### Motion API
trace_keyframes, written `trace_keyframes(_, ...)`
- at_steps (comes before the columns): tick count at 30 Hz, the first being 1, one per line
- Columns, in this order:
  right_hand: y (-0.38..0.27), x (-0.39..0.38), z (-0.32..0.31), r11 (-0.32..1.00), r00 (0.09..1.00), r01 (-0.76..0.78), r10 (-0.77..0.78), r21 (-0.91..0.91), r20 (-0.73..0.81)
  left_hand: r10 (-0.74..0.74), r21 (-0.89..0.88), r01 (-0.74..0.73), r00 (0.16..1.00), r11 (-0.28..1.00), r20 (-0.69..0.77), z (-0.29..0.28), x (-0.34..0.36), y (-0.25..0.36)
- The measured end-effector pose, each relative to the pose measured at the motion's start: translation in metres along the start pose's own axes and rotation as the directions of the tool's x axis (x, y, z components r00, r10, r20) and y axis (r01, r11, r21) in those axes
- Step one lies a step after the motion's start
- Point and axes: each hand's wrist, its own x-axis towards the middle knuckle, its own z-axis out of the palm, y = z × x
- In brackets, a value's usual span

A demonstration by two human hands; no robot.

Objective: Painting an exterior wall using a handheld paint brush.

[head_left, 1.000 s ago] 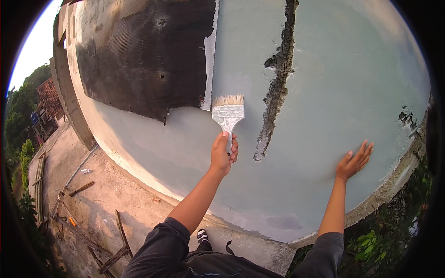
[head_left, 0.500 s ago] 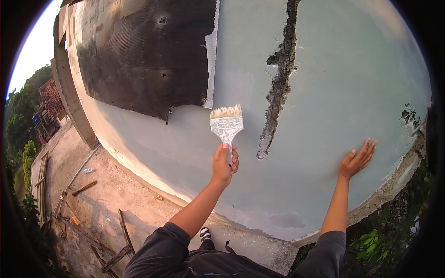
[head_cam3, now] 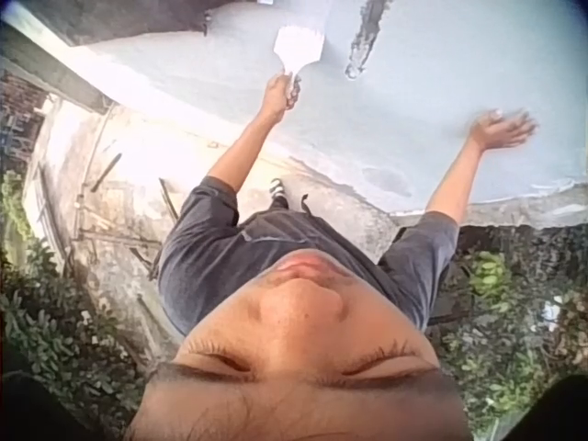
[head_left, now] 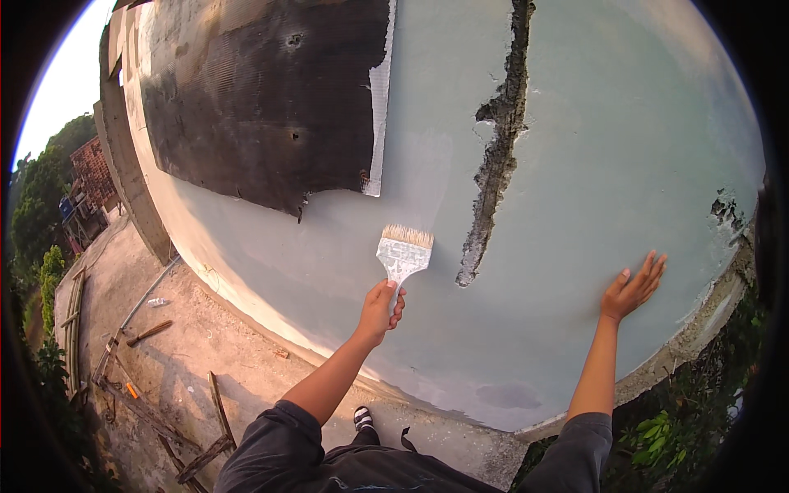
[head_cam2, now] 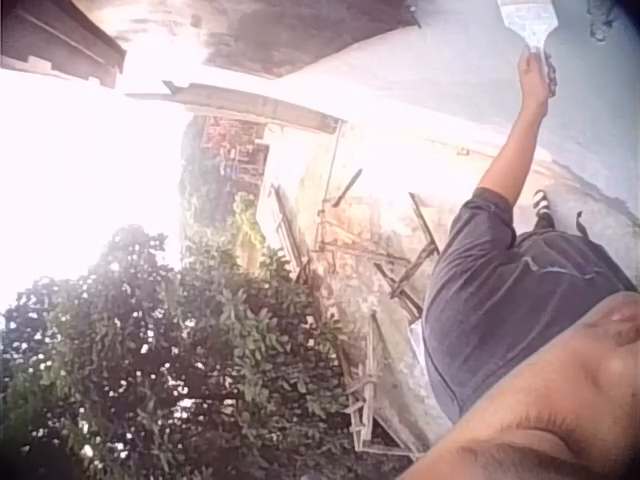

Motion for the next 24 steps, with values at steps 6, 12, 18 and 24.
trace_keyframes(6, 0.001, 0.0, 0.0, 1.0, 1.0, 0.002, -0.002, -0.011, 0.002, 0.154, 0.1, -0.157, 0.987, 0.983, 0.037, -0.006, -0.009, 0.017)
trace_keyframes(12, -0.001, 0.002, -0.002, 1.0, 1.0, 0.003, -0.003, -0.008, 0.002, 0.309, 0.067, -0.321, 0.939, 0.945, 0.151, 0.036, 0.016, 0.097)
trace_keyframes(18, 0.002, -0.002, 0.001, 1.0, 1.0, 0.01, -0.01, -0.017, 0.0, 0.273, 0.106, -0.29, 0.95, 0.951, 0.154, 0.042, 0.053, 0.129)
trace_keyframes(24, 0.001, 0.0, 0.0, 1.0, 1.0, 0.013, -0.013, -0.024, 0.0, 0.191, 0.126, -0.207, 0.973, 0.97, 0.133, 0.024, 0.042, 0.098)
